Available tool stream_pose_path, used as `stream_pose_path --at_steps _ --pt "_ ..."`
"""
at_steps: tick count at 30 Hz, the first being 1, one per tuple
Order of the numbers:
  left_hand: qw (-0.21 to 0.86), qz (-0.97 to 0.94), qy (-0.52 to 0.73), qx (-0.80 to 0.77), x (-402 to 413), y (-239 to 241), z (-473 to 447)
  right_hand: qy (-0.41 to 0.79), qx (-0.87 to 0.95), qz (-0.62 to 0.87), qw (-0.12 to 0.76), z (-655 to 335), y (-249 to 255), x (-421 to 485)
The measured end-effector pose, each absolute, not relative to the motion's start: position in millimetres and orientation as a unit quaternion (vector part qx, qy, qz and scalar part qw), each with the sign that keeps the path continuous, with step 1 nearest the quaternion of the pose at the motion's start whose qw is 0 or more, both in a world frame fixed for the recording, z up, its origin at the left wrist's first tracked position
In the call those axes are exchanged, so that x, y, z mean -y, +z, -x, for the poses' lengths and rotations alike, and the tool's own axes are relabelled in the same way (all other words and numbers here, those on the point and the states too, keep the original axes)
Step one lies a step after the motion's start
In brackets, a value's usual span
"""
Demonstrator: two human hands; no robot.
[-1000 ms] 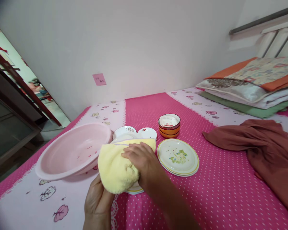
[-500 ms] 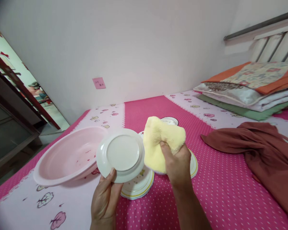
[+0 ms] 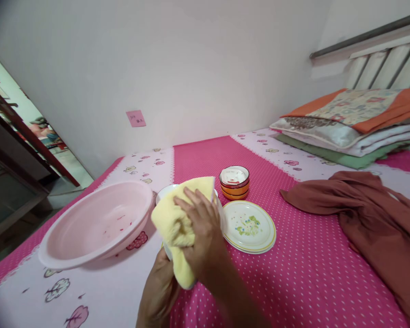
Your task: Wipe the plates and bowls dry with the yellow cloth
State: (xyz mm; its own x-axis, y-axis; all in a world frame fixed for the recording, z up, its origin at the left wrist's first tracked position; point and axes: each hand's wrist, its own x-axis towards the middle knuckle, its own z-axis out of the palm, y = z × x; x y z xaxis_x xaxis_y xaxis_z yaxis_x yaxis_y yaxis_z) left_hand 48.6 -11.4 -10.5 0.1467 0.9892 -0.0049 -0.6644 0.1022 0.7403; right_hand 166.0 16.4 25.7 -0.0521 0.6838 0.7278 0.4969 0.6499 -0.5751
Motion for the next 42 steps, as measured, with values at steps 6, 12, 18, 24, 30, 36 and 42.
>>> stream_pose_path --at_steps 6,12,18,24,30,36,42 --pt "0.711 -0.298 0.576 -0.273 14 -15 -51 0.131 0.602 0.479 0.626 -198 16 -38" --pt "0.663 -0.235 0.641 -0.305 12 -15 -40 0.218 0.526 0.534 0.625 -203 8 -48" --pt "0.609 -0.148 0.722 -0.294 7 -14 -35 0.163 0.580 0.550 0.579 -190 1 -45" --pt "0.603 -0.106 0.741 -0.275 4 -12 -33 0.093 0.635 0.557 0.527 -182 6 -35" --pt "0.607 -0.113 0.738 -0.272 1 -4 -36 0.128 0.714 0.491 0.483 -167 23 -18" --pt "0.626 -0.180 0.715 -0.252 1 -14 -38 0.123 0.752 0.391 0.517 -152 31 -7" --pt "0.664 -0.220 0.672 -0.242 5 -18 -45 0.014 0.700 0.434 0.567 -163 25 -17"
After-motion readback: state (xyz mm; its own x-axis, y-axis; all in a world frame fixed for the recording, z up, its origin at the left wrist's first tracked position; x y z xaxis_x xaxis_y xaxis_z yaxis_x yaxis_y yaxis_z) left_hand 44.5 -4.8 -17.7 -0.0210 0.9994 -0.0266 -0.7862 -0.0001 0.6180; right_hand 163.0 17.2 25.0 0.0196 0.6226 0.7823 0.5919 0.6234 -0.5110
